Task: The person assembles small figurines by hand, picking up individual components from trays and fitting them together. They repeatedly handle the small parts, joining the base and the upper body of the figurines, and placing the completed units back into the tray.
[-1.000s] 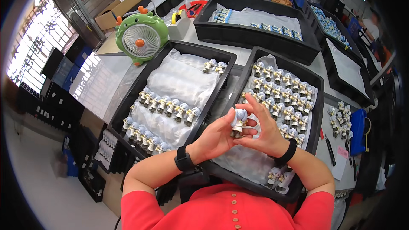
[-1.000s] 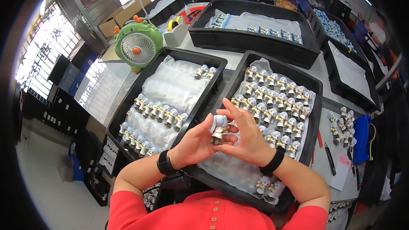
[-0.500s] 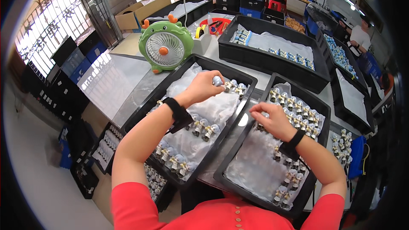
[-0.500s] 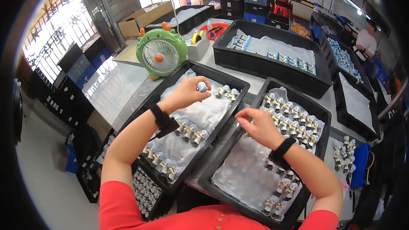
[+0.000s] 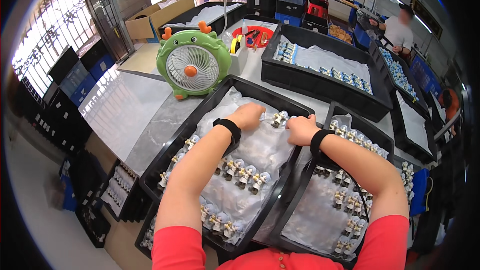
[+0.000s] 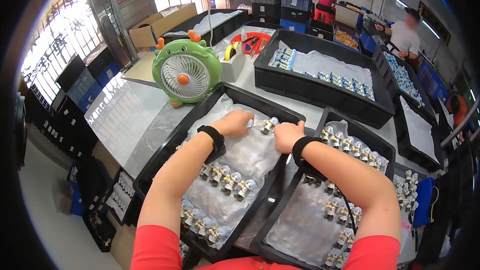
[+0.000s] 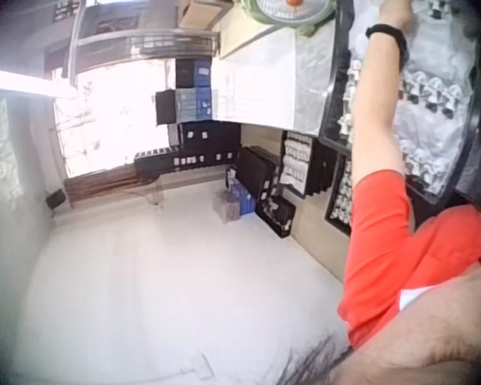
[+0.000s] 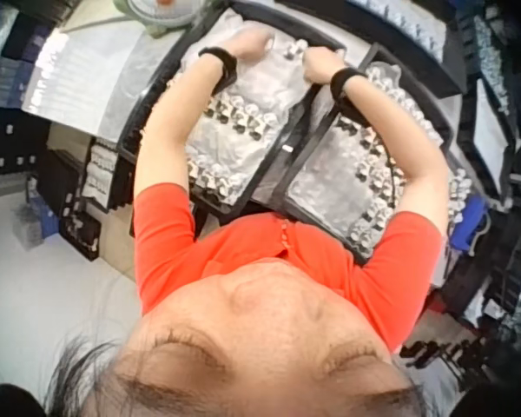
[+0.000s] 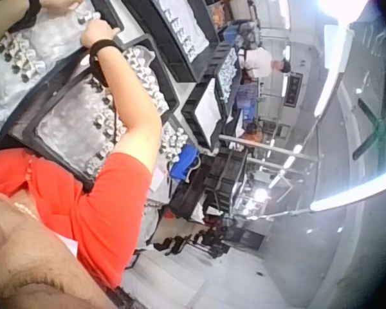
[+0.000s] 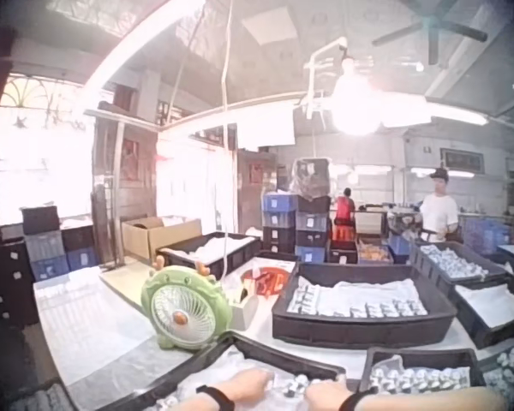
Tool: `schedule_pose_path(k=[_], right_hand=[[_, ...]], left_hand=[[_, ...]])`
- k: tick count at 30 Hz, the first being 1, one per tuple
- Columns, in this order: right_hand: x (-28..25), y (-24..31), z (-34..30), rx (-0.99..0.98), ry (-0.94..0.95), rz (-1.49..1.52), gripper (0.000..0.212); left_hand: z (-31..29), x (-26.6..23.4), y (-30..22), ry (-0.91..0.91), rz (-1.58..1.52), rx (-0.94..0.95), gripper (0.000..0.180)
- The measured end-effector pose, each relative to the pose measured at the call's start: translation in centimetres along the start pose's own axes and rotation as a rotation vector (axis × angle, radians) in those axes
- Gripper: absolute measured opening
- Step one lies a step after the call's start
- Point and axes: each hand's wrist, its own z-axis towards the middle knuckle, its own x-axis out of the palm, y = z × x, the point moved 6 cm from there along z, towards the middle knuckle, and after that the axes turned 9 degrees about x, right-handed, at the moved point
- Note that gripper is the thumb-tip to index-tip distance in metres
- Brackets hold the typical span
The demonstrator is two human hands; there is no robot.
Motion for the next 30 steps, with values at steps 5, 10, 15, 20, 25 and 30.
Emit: schedule_pose_path(k=[5,10,15,20,25,30], right_hand=[[-0.3,1.7,-2.9,-0.243,-0.152,0.223,0.013],[0.6,3.1,-5.4,-0.328,-0.092,0.249,0.011],[0.7,3.3,-5.5,-0.348,-0.109,0.291,0.011],[0.7,3.1,-5.7,-0.368,-0.163,0.345,0.014],[0.6,2.9,-5.8,-0.371,-0.171,0.381,0.015],[0.5,3.0,-5.8,-0.374,-0.175,0.423,0.014]], left_hand=[[0.7,-1.2,2.5,-0.221,-0.179,-0.099,0.033],[3.0,-0.1,1.8,-0.219,-0.413,-0.3,0.059],[4.1,1.8,2.1,-0.2,-0.459,-0.37,0.059],[3.7,1.9,3.4,-0.191,-0.342,-0.347,0.041],[2.7,1.1,3.0,-0.249,-0.522,-0.311,0.038],[0.8,-1.2,1.7,-0.644,-0.305,0.01,0.041]])
